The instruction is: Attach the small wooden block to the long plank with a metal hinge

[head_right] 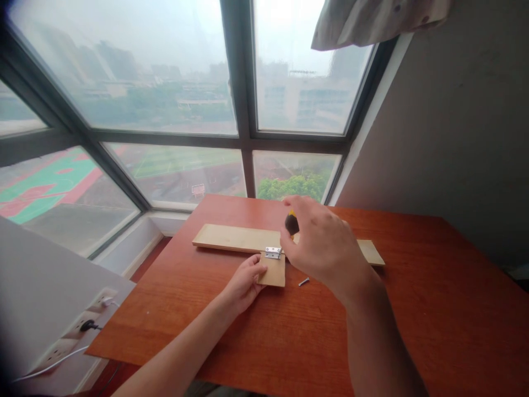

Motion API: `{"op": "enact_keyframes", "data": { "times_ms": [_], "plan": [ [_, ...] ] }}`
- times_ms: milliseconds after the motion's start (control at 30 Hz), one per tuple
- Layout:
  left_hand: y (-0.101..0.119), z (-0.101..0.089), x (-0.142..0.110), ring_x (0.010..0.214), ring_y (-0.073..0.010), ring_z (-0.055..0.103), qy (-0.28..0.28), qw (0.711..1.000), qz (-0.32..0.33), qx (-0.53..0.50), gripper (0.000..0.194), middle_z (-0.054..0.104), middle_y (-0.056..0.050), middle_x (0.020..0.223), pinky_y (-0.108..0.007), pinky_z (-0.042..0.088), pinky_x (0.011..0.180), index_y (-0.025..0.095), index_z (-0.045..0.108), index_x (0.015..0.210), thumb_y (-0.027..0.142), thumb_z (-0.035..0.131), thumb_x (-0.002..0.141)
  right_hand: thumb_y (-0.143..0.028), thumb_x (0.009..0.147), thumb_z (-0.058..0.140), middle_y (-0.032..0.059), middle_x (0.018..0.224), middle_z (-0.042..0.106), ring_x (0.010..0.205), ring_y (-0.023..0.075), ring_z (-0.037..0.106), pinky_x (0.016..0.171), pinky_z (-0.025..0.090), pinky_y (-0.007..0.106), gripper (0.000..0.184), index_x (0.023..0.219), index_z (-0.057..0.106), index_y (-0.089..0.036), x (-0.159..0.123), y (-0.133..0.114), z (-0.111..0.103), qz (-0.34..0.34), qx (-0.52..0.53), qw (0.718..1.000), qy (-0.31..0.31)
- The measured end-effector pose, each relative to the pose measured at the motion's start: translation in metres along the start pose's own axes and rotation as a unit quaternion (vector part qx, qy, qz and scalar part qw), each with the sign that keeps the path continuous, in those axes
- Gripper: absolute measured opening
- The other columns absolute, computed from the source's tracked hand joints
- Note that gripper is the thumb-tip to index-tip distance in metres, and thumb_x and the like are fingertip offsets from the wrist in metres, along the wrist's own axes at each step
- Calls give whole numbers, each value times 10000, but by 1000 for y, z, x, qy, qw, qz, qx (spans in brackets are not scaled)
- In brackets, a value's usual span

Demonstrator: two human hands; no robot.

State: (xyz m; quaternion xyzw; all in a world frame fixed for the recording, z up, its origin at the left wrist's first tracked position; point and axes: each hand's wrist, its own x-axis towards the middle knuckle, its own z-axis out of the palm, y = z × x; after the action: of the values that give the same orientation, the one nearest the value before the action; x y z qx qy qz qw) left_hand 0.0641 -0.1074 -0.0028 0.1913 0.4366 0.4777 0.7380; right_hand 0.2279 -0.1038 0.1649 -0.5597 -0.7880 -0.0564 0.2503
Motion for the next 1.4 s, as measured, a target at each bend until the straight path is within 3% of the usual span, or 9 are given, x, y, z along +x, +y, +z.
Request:
{"op": "enact_keyframes", "data": {
  "times_ms": [133,367,467,633,767,867,1067,1267,1400],
  "plan": [
    [1,0,0,681,-155,642,2,1000,-2,7,295,694,-103,911,-260,523,619,127,612,931,18,591,658,-416,862,566,32,834,721,708,238,649,586,376,319,225,997,641,-253,4,-3,3,53,-40,997,35],
    [0,3,0,716,-171,656,1,1000,2,7,306,700,-113,922,-262,529,619,122,615,937,12,579,653,-207,822,531,50,1128,693,942,223,656,748,449,327,360,1179,578,-221,5,-8,8,-11,34,998,42],
    [0,2,-1,757,-188,669,0,1000,2,6,313,700,-116,933,-267,535,630,124,615,942,13,578,651,-287,852,552,57,1100,699,935,241,656,707,444,332,311,1155,586,-225,5,-9,9,1,11,999,39],
    [0,2,-1,764,-189,669,7,1000,-1,7,310,698,-118,933,-273,543,640,123,613,930,6,577,646,-368,876,561,29,931,717,729,223,650,612,414,327,252,1092,611,-247,6,-7,8,43,-32,998,40],
    [1,2,0,726,-166,658,4,1000,-2,2,308,699,-110,922,-269,546,647,119,609,931,-3,566,651,-232,838,539,49,1084,703,874,226,662,698,453,328,342,1177,582,-231,4,-6,6,11,9,999,31],
    [0,2,0,706,-162,656,0,1000,-3,5,298,700,-108,919,-269,545,639,117,601,930,-2,568,658,-228,819,551,59,1148,685,920,233,658,717,461,330,396,1215,559,-231,2,-8,5,-1,18,1000,23],
    [0,1,1,687,-159,654,1,1000,-3,14,263,697,-105,901,-251,528,605,119,598,907,5,571,672,-401,861,570,34,908,716,736,244,651,592,405,327,238,1044,623,-257,6,-11,7,65,-62,995,48],
    [0,1,0,728,-172,664,4,1000,-3,4,278,694,-111,926,-262,536,623,120,600,923,-5,571,676,-232,814,545,42,1118,694,864,233,660,653,432,322,363,1175,578,-242,4,-11,6,32,-26,998,48],
    [0,1,0,731,-171,664,3,1000,-5,4,276,695,-111,927,-262,539,627,120,596,924,-6,564,681,-278,827,560,40,1122,692,888,235,659,647,430,319,369,1195,566,-245,2,-13,4,23,-26,999,38]
  ]
}}
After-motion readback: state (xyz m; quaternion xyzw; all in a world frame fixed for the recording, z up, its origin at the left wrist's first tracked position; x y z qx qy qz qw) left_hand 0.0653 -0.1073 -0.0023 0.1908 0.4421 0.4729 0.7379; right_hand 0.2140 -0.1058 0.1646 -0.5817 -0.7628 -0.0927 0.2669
